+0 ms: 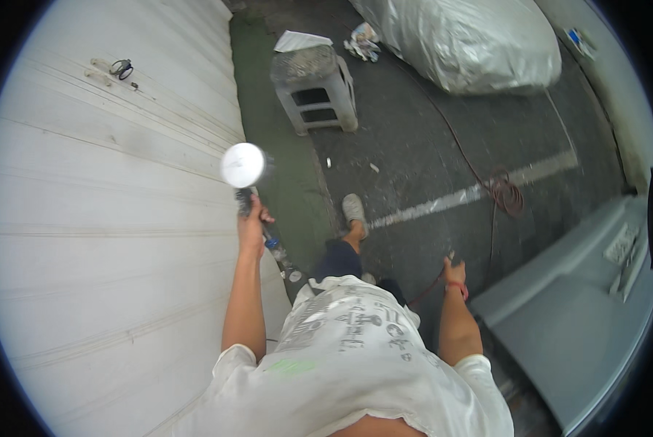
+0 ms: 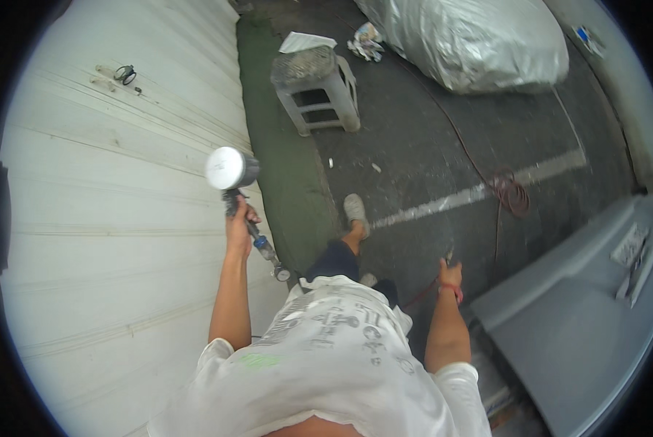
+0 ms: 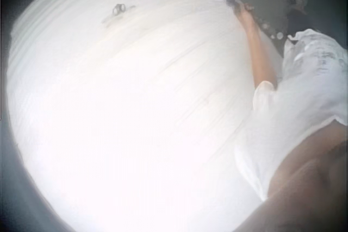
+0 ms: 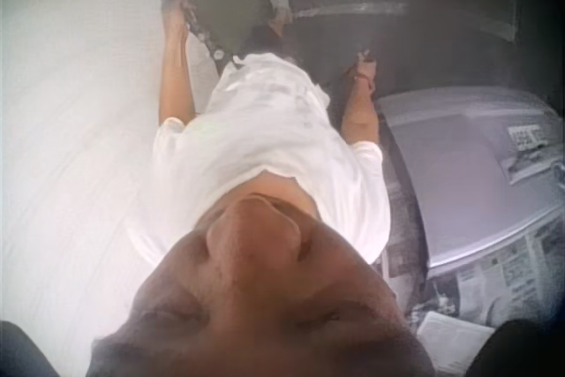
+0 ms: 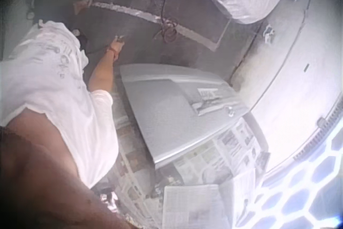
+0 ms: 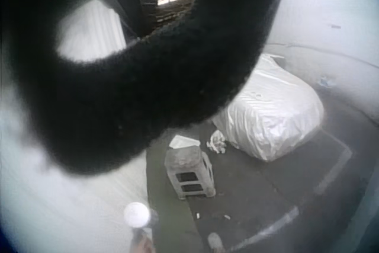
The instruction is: The person sits on the floor and uses a spray gun to apply paint to a car bumper. They move around the bumper to cover different areas, then stand up and walk to a white door, opening it to reveal a dark interior.
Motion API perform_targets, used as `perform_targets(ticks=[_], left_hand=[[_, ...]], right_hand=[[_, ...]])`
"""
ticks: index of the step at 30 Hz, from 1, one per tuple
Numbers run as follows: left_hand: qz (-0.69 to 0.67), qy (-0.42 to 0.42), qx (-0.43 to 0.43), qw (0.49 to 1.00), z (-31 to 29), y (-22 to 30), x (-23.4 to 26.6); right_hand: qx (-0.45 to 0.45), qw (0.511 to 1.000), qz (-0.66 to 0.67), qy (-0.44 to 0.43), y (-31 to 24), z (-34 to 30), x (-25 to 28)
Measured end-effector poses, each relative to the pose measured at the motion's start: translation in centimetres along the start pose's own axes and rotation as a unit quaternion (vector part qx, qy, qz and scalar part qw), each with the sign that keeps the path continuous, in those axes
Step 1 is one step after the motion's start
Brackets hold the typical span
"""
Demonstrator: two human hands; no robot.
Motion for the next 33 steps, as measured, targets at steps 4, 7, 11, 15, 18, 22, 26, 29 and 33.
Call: perform_targets(ticks=[4, 7, 11, 15, 18, 22, 26, 29, 33], left_hand=[[0.047, -0.032, 0.035, 0.998, 10.5, 1.2, -5.5], [0.087, -0.075, 0.084, 0.990, 16.2, 1.1, -12.2], [0.219, -0.120, 0.031, 0.968, 23.0, 3.6, -20.8], [0.150, -0.197, 0.009, 0.969, 27.2, 8.3, -31.2], [0.016, -0.245, 0.011, 0.969, 31.2, 9.7, -37.9], [-0.224, -0.324, 0.083, 0.916, 35.3, 11.4, -46.2], [-0.248, -0.273, 0.125, 0.921, 37.0, 9.3, -51.6], [-0.026, -0.244, 0.163, 0.956, 37.0, 4.3, -53.2], [0.123, -0.250, 0.209, 0.937, 36.2, -2.4, -49.0]], right_hand=[[0.011, 0.998, -0.062, -0.023, -5.3, 2.8, -0.6], [0.048, 0.995, -0.043, -0.080, -11.2, 5.9, 0.1], [0.267, 0.951, 0.073, -0.134, -28.9, 6.3, -1.0], [0.373, 0.874, 0.158, -0.267, -48.5, 4.7, 0.1], [0.485, 0.820, 0.151, -0.264, -60.1, 5.6, 0.4], [0.534, 0.811, 0.109, -0.212, -70.5, 11.3, 0.6], [0.461, 0.843, 0.090, -0.262, -76.0, 18.1, 1.1], [0.448, 0.843, 0.048, -0.295, -75.4, 24.7, -0.9], [0.393, 0.876, -0.078, -0.269, -70.8, 34.4, -9.1]])
Point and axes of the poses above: each hand's wrist, its own z-axis towards the middle knuckle, its own x-axis out of the back of the hand, y = z × x, the point moved 1 cm from there along z, towards the middle knuckle, and after that the axes turned 7 degrees about z, right-handed, at the moved point
